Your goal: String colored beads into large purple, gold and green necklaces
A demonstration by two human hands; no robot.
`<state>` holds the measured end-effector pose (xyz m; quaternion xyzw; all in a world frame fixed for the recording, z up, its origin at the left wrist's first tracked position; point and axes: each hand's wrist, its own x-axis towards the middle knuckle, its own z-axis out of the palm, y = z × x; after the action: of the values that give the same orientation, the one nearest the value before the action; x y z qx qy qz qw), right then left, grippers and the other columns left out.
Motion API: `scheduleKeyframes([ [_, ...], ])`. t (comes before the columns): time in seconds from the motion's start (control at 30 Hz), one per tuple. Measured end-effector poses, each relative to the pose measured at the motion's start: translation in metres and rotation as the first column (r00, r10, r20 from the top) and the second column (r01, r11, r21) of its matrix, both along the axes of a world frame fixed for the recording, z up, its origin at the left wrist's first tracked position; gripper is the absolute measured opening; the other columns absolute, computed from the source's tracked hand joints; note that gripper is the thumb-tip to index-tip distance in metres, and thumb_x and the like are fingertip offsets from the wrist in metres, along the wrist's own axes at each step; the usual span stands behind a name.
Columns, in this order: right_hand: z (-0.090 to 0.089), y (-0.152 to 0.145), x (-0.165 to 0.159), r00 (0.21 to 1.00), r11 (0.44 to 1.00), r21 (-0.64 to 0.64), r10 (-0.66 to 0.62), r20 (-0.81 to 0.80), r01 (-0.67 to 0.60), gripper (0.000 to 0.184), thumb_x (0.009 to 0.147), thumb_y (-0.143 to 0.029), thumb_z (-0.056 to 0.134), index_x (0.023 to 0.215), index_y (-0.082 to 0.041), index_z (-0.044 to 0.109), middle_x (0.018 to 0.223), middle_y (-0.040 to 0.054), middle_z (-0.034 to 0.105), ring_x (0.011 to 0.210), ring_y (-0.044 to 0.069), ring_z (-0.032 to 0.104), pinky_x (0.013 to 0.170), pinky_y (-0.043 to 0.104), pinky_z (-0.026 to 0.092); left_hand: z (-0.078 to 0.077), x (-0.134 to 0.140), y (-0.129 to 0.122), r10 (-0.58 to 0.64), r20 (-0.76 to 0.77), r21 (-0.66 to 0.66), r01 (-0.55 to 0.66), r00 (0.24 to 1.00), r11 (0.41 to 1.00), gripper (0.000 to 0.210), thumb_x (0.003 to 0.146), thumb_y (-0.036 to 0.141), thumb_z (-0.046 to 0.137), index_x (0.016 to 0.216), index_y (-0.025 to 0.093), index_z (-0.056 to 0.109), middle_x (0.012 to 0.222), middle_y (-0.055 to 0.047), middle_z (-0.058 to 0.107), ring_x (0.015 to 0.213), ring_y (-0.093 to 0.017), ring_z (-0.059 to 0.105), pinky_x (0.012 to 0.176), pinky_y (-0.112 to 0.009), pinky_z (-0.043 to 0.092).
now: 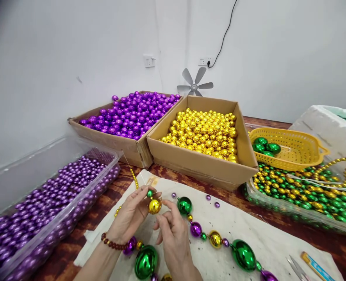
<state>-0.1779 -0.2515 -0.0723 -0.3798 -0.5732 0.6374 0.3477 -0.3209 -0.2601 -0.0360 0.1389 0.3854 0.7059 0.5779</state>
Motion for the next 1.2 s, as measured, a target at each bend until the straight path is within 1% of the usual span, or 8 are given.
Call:
scheduleKeyframes([
  [0.1,0.000,0.006,-0.010,0.999,0.999,0.043,-0.013,0.032,0.011,0.054,0.092,-0.040,0.046,0.141,-0.020,0.034,0.075,0.0001,0.066,0.037,0.008,0.044,0.036,0.019,0.035,0.001,0.011,-0.002,-0.005,0.033,0.000,0.005,0.999,1.000,0.023,0.078,0.030,0.071,0.096,0.016,0.067,0.092,-0.007,0.068,0.075,-0.017,0.067,0.055,-0.023,0.049],
  [0.3,0.004,0.015,-0.008,0.977,0.949,0.312,-0.021,0.214,-0.048,0.062,0.089,-0.028,0.051,0.147,-0.020,0.031,0.081,0.0020,0.070,0.074,0.017,0.063,0.071,0.028,0.049,-0.006,0.023,0.011,0.124,-0.111,-0.023,-0.128,0.986,0.992,0.021,0.081,0.037,0.064,0.092,0.019,0.062,0.078,0.001,0.061,0.061,-0.009,0.059,0.050,-0.019,0.042],
  [0.4,0.014,0.032,0.001,0.979,0.960,0.265,0.039,0.202,-0.093,0.046,0.087,-0.035,0.056,0.132,-0.024,0.054,0.090,0.0035,0.070,0.064,0.015,0.061,0.059,0.025,0.048,-0.006,0.020,0.021,0.119,-0.269,0.000,-0.124,0.956,0.992,0.019,0.081,0.036,0.063,0.084,0.017,0.062,0.068,0.003,0.058,0.057,-0.008,0.054,0.052,-0.018,0.041],
  [0.57,0.035,0.075,0.003,1.000,0.997,0.078,0.003,0.008,-0.003,0.030,0.082,-0.041,0.061,0.098,-0.017,0.069,0.070,0.0008,0.065,0.043,0.008,0.049,0.042,0.020,0.039,0.002,0.013,0.029,-0.104,-0.553,-0.016,0.115,0.827,0.993,0.019,0.081,0.034,0.060,0.080,0.017,0.066,0.060,0.002,0.057,0.052,-0.010,0.051,0.049,-0.020,0.038],
  [0.67,0.048,0.094,0.000,0.982,1.000,0.013,-0.008,-0.187,0.011,0.023,0.079,-0.037,0.064,0.082,-0.015,0.066,0.065,0.0001,0.063,0.046,0.008,0.053,0.045,0.019,0.041,0.010,0.010,0.032,-0.159,-0.696,-0.032,0.191,0.701,0.981,0.018,0.082,0.033,0.059,0.077,0.017,0.066,0.059,0.001,0.058,0.054,-0.011,0.052,0.051,-0.021,0.037],
  [0.8,0.055,0.104,0.006,0.910,0.987,-0.081,-0.160,-0.383,0.139,0.023,0.084,-0.040,0.058,0.088,-0.018,0.055,0.085,0.0031,0.068,0.052,0.010,0.061,0.046,0.019,0.045,0.017,0.008,0.036,-0.231,-0.771,-0.065,0.288,0.594,0.955,0.018,0.082,0.029,0.058,0.071,0.017,0.065,0.063,-0.001,0.060,0.055,-0.011,0.051,0.050,-0.020,0.034],
  [0.97,0.048,0.097,0.011,0.956,1.000,-0.021,-0.008,-0.294,0.002,0.026,0.084,-0.041,0.059,0.086,-0.015,0.055,0.085,0.0061,0.068,0.058,0.010,0.062,0.046,0.017,0.045,0.018,0.010,0.046,-0.257,-0.801,-0.062,0.351,0.541,0.934,0.018,0.081,0.025,0.057,0.067,0.017,0.065,0.057,0.001,0.057,0.054,-0.010,0.048,0.053,-0.020,0.035],
  [1.2,0.050,0.099,0.026,0.959,0.996,-0.007,-0.090,-0.270,0.092,0.030,0.090,-0.050,0.047,0.090,-0.020,0.046,0.065,-0.0023,0.062,0.052,0.012,0.063,0.042,0.017,0.046,0.004,0.000,0.054,-0.279,-0.864,-0.089,0.419,0.419,0.904,0.014,0.078,0.025,0.060,0.075,0.018,0.071,0.066,-0.001,0.062,0.061,-0.013,0.052,0.058,-0.022,0.038],
])
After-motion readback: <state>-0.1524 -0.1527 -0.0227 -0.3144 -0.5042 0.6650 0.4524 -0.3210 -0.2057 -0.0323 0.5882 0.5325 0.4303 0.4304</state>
